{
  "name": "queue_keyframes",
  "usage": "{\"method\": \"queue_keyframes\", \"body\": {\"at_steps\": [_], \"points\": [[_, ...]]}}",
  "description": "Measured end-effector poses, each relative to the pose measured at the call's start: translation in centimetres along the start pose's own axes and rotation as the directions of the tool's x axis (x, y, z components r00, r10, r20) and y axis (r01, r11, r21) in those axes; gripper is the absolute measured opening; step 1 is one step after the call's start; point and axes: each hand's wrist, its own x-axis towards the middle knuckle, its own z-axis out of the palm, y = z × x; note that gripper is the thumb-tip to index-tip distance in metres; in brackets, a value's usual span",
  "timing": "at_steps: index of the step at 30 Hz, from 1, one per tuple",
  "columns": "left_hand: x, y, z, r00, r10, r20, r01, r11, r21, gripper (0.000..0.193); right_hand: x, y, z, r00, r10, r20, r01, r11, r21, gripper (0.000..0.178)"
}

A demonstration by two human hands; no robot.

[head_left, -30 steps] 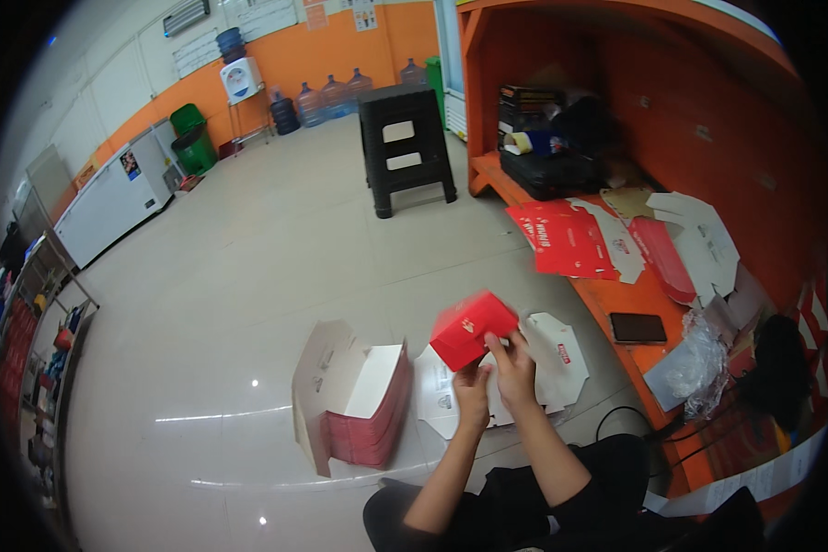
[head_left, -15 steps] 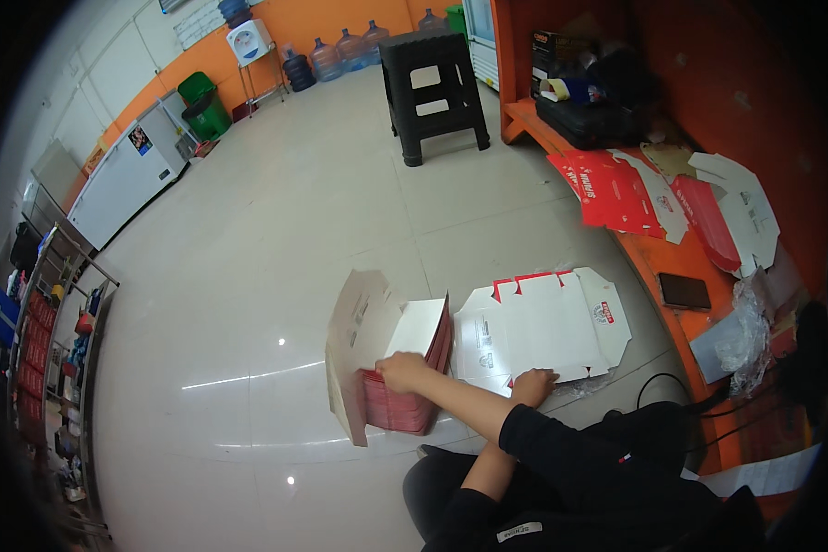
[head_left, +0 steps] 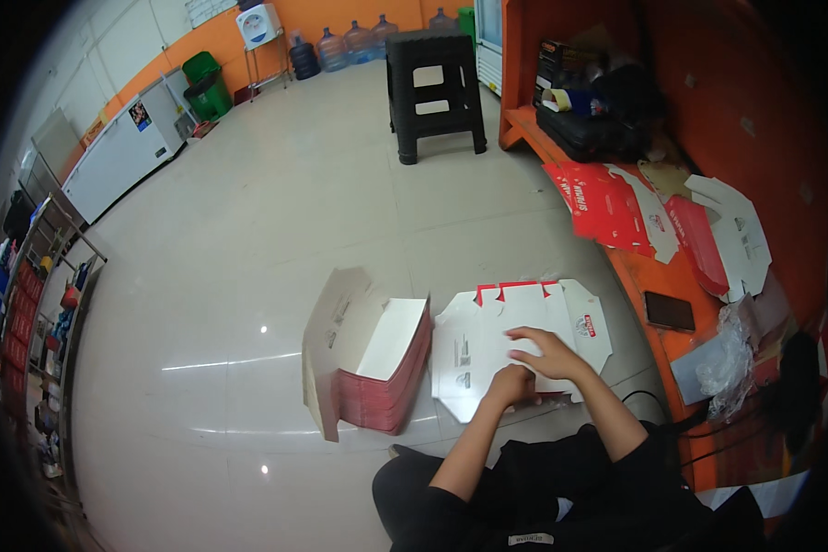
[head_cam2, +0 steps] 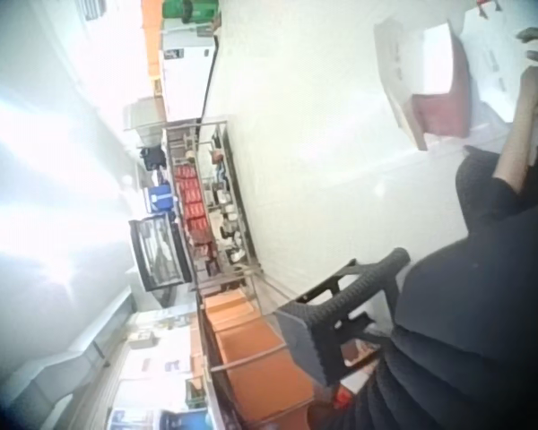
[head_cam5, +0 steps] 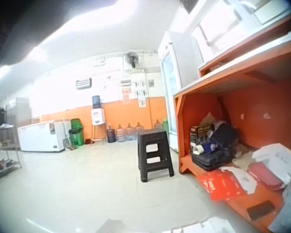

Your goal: The person assembles red and white cardboard boxes by folding flaps and tucking tabs into slots. They handle flat-packed box parts, fold them into shape, and stack the finished boxes on the floor.

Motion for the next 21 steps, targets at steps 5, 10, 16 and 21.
{"method": "queue_keyframes", "body": {"at_steps": [5, 10, 16, 21], "points": [[-0.1, -0.1, -1.6, 0.990, -0.015, 0.140, 0.047, 0.973, -0.225, 0.033, -5.8, 4.2, -5.7, 0.983, 0.177, -0.041, -0.177, 0.984, -0.011, 0.061], [-0.3, 0.3, -2.5, 0.996, -0.076, -0.048, 0.061, 0.965, -0.253, 0.022, -8.0, 8.1, -7.5, 0.984, 0.152, 0.093, -0.134, 0.976, -0.174, 0.055], [-0.9, 2.9, -5.0, 0.991, -0.035, -0.127, 0.016, 0.989, -0.144, 0.019, -7.9, 7.3, -8.3, 0.963, 0.264, 0.055, -0.253, 0.956, -0.151, 0.039], [-0.9, 5.0, -4.8, 0.990, -0.032, -0.135, 0.046, 0.993, 0.106, 0.022, -7.7, 7.5, -8.2, 0.956, 0.283, 0.078, -0.275, 0.957, -0.092, 0.039]]}}
